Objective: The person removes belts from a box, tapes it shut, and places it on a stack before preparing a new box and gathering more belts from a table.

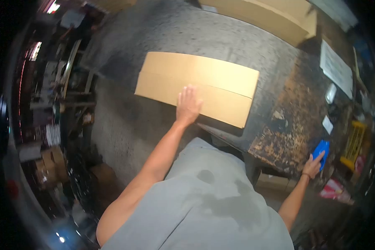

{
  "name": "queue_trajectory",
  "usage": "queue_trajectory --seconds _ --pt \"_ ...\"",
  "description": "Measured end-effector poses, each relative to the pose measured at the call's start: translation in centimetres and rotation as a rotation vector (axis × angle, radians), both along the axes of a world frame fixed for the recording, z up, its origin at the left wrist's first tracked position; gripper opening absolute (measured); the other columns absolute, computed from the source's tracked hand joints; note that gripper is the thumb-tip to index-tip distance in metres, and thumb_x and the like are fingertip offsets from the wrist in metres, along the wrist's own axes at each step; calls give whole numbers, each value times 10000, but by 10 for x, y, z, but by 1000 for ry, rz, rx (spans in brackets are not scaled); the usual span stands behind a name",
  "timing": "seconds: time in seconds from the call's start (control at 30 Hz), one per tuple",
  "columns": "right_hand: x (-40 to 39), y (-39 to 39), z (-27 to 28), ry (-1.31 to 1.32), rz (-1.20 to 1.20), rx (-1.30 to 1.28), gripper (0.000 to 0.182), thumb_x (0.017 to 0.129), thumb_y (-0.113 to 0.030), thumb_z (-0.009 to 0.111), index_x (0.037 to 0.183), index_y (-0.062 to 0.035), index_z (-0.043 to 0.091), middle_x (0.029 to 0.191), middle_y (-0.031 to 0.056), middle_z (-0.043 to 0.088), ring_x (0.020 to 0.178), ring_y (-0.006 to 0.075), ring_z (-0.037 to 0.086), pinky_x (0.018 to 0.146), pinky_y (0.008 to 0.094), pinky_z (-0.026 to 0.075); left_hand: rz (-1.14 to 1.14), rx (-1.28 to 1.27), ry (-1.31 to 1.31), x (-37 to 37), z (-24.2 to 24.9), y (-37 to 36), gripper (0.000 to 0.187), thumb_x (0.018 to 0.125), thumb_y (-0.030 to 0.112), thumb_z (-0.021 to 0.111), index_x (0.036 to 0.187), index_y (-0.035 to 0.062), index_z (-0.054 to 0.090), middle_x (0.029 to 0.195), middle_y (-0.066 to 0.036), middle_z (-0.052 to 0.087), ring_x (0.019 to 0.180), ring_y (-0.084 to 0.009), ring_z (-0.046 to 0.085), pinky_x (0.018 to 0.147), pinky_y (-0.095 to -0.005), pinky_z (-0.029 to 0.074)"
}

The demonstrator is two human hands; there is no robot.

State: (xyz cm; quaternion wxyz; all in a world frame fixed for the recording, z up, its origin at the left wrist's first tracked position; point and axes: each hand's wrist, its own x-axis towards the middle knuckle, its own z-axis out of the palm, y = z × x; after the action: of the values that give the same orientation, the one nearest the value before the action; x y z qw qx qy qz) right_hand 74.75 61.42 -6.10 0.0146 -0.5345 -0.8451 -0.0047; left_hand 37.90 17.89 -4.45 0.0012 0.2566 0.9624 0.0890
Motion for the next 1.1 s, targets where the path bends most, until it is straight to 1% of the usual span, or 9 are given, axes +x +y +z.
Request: queue_trajectory --seconds 0.1,0.2,0.3,0.53,0.67,0.7,0.8,0.97,1.1 --pt "-1 -4 4 -110 34 212 709 807 -416 588 1391 -203 245 1082 194 536 985 370 515 818 442 421 269 159 138 -20 -6 -40 427 864 337 448 1170 41 481 1214 -163 459 1116 -335 414 933 -468 330" --pt "-34 -40 36 90 91 502 647 795 -438 602 1323 -134 383 1111 218 515 1023 367 492 860 435 392 98 241 99 -3 -14 -15 135 748 163 470 658 67 503 674 -151 485 712 -323 476 631 -453 356" --pt "-70 -55 14 408 370 266 627 801 -354 629 1303 -61 395 1158 201 495 1071 352 455 919 432 350 -138 510 324 26 -6 5 95 756 149 476 793 109 553 818 -101 529 808 -283 502 749 -397 393" --pt "-198 -193 4 666 425 -510 589 852 -250 582 1323 2 332 1251 182 421 1151 294 418 947 384 344 508 460 551 -112 -27 -184 282 717 174 651 944 58 531 1013 -144 520 942 -336 497 799 -466 401" --pt "-231 -228 3 803 -199 -1123 560 854 -407 537 1302 -105 388 1230 64 446 1058 232 452 792 431 386 608 894 -308 -164 -27 -203 563 798 495 546 1039 -14 536 1092 -212 541 1006 -364 526 859 -423 418" --pt "-234 -235 -1 885 -216 -1055 567 828 -479 531 1280 -153 420 1248 57 447 1109 263 428 793 521 364 445 948 -639 -164 -14 -202 607 800 539 516 1021 -25 549 1075 -229 563 993 -365 545 848 -412 431" --pt "-237 -216 -28 912 -237 -1073 632 797 -568 526 1285 -185 408 1319 47 411 1201 301 356 854 584 285 388 745 -515 -170 -43 -194 642 744 565 569 989 -29 564 1045 -254 575 992 -378 550 843 -412 437" --pt "-213 -206 -59 1062 27 -945 485 865 -394 543 1182 -36 464 1078 83 572 969 215 549 803 387 430 350 888 -541 -175 -40 -210 668 726 573 591 941 -57 531 995 -268 565 999 -380 537 833 -428 431" --pt "-192 -241 -54 957 -12 -754 333 836 -282 610 1009 -11 526 898 50 573 774 142 544 701 312 453 352 984 -935 -189 -2 -267 646 741 592 582 1000 2 536 1043 -152 581 987 -217 532 813 -353 420"
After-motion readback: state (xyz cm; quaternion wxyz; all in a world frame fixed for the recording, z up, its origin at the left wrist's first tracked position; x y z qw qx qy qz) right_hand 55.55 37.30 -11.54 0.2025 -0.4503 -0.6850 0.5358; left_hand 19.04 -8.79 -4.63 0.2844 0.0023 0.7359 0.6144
